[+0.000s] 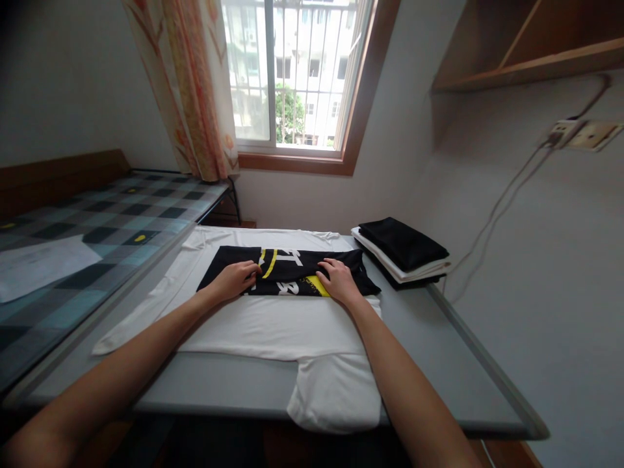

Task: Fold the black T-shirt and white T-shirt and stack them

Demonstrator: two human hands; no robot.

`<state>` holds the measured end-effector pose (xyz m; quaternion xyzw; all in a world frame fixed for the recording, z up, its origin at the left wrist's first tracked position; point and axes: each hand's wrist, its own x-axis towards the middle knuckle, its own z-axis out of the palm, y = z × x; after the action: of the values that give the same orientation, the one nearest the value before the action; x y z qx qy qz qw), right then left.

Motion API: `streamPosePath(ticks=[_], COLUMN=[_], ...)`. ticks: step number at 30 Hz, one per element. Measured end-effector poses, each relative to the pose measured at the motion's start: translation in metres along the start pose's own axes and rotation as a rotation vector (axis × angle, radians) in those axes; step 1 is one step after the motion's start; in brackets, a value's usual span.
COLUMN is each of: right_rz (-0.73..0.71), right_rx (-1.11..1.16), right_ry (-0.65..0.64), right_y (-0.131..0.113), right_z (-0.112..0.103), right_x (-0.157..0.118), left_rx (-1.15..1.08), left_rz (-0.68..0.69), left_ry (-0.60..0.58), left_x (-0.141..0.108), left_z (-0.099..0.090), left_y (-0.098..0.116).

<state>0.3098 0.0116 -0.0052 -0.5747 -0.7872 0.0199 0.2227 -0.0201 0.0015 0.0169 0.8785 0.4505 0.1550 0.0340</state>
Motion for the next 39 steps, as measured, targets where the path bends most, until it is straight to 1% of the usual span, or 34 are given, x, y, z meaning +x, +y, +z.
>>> streamPosePath(ticks=[2, 7, 10, 13, 16, 19, 26, 32, 35, 39], right_rz=[0.004, 0.011, 0.014, 0.007, 0.002, 0.003, 0.002, 0.002, 0.002, -0.001], right_rx=[-0.003, 0.000, 0.001, -0.002, 0.000, 0.001, -0.003, -0.005, -0.004, -0.003], right_ry=[-0.002, -0.004, -0.009, -0.010, -0.002, 0.002, -0.008, -0.008, -0.006, -0.008], right_y=[-0.001, -0.002, -0.002, -0.002, -0.001, 0.000, -0.002, -0.002, -0.002, -0.001], right_z=[0.000, -0.001, -0.002, -0.001, -0.001, 0.000, -0.002, -0.002, -0.002, -0.001], right_x=[0.000, 0.000, 0.000, 0.000, 0.000, 0.000, 0.000, 0.000, 0.000, 0.001], left_rx=[-0.005, -0.048, -0.069, -0.020, 0.051, 0.048, 0.043, -0.007, 0.018, 0.109], left_rz=[0.014, 0.028, 0.027, -0.008, -0.087, -0.138, -0.096, -0.088, -0.111, -0.165], left_ry=[0.003, 0.055, 0.058, 0.051, 0.067, 0.073, 0.029, 0.047, 0.044, 0.037], left_x=[0.000, 0.000, 0.000, 0.000, 0.000, -0.001, 0.000, 0.001, 0.001, 0.000], left_z=[0.001, 0.006, 0.007, 0.006, 0.003, 0.001, -0.001, 0.003, 0.002, -0.002], left_y=[-0.001, -0.004, -0.005, -0.001, 0.005, 0.009, 0.008, 0.004, 0.007, 0.015])
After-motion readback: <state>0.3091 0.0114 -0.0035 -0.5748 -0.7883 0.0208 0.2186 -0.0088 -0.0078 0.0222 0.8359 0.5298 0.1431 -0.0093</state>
